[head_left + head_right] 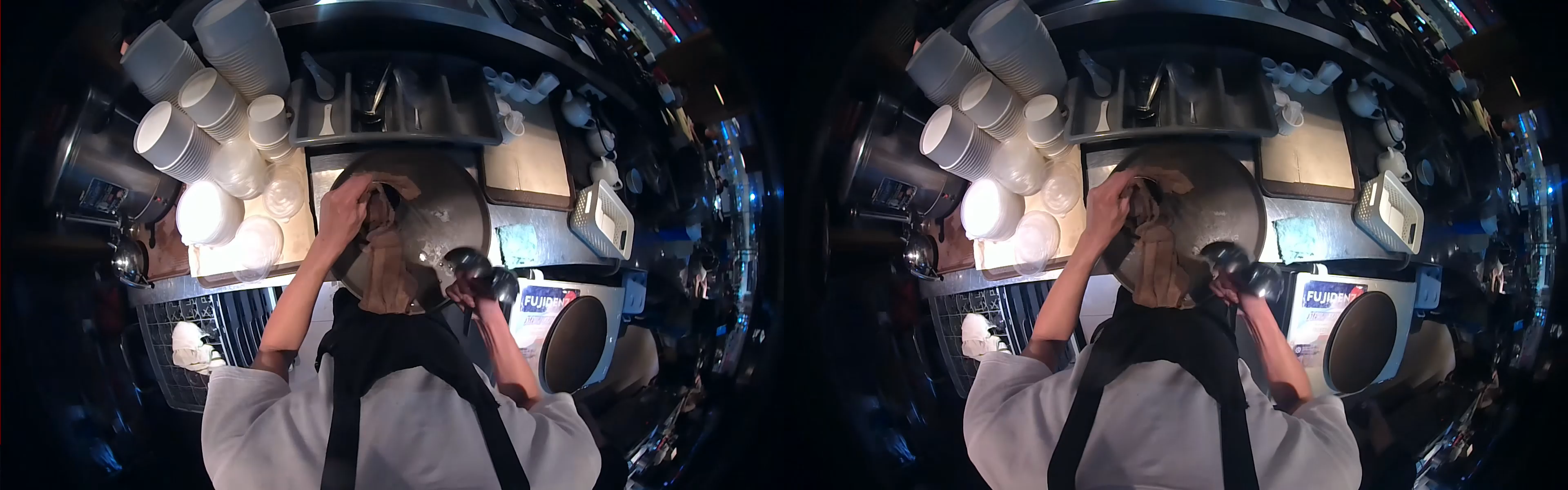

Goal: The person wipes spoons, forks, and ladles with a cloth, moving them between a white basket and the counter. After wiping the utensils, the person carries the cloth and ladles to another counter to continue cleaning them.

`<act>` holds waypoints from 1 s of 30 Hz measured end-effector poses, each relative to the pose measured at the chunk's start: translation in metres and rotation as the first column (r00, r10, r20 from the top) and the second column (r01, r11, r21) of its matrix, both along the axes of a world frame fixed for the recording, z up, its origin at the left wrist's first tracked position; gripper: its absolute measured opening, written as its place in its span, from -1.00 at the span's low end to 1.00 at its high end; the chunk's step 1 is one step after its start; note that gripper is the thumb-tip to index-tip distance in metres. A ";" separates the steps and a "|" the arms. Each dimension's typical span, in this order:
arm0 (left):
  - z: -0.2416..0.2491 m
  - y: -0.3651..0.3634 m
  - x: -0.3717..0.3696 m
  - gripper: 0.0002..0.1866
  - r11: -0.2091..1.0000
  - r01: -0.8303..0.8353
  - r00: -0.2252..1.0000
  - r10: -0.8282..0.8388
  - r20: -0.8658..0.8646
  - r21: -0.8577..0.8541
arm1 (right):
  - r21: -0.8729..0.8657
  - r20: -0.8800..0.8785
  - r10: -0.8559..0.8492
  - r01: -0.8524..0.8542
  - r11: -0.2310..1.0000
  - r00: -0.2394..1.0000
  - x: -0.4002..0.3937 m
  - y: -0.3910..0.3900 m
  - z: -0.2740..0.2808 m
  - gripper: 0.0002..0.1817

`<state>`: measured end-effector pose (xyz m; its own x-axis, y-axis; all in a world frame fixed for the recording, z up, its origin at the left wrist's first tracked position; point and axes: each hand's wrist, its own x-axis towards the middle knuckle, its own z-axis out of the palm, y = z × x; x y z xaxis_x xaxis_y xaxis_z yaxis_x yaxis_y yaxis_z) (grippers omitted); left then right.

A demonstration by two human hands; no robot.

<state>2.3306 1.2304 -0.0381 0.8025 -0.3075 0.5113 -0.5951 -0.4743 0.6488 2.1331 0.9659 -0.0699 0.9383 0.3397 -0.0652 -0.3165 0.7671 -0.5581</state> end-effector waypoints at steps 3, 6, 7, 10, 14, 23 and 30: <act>0.022 -0.003 -0.013 -0.55 0.997 -0.061 0.995 0.057 0.084 0.048 | 0.147 -0.308 -0.046 0.096 0.985 0.950 0.026 0.014 0.014 -0.49; 0.031 -0.023 -0.020 -0.47 1.000 -0.004 0.978 0.005 0.209 -0.002 | -0.028 -0.195 -0.023 0.018 0.999 0.981 0.049 0.055 0.062 -0.40; 0.029 -0.025 -0.022 -0.47 1.000 0.000 0.978 0.000 0.209 -0.003 | -0.009 -0.204 -0.018 0.016 1.000 0.979 0.051 0.060 0.059 -0.44; 0.017 -0.026 -0.023 -0.46 0.996 0.035 0.958 -0.055 0.282 0.077 | 0.440 -0.231 0.145 -0.030 0.897 0.962 0.052 0.048 0.029 -0.48; 0.007 -0.013 -0.030 -0.49 0.998 0.006 0.954 -0.026 0.299 0.066 | 0.216 -0.301 0.024 0.044 0.975 0.953 0.063 0.043 0.057 -0.47; 0.026 -0.007 -0.069 -0.71 0.804 -0.275 0.961 0.239 -0.137 -0.527 | -0.091 -0.278 -0.159 0.139 0.986 0.947 0.054 0.059 0.081 -0.54; 0.072 -0.038 -0.074 -0.52 0.957 -0.071 0.992 0.098 0.080 -0.283 | -0.648 0.041 -0.114 0.114 0.753 0.993 0.034 0.079 0.054 -0.78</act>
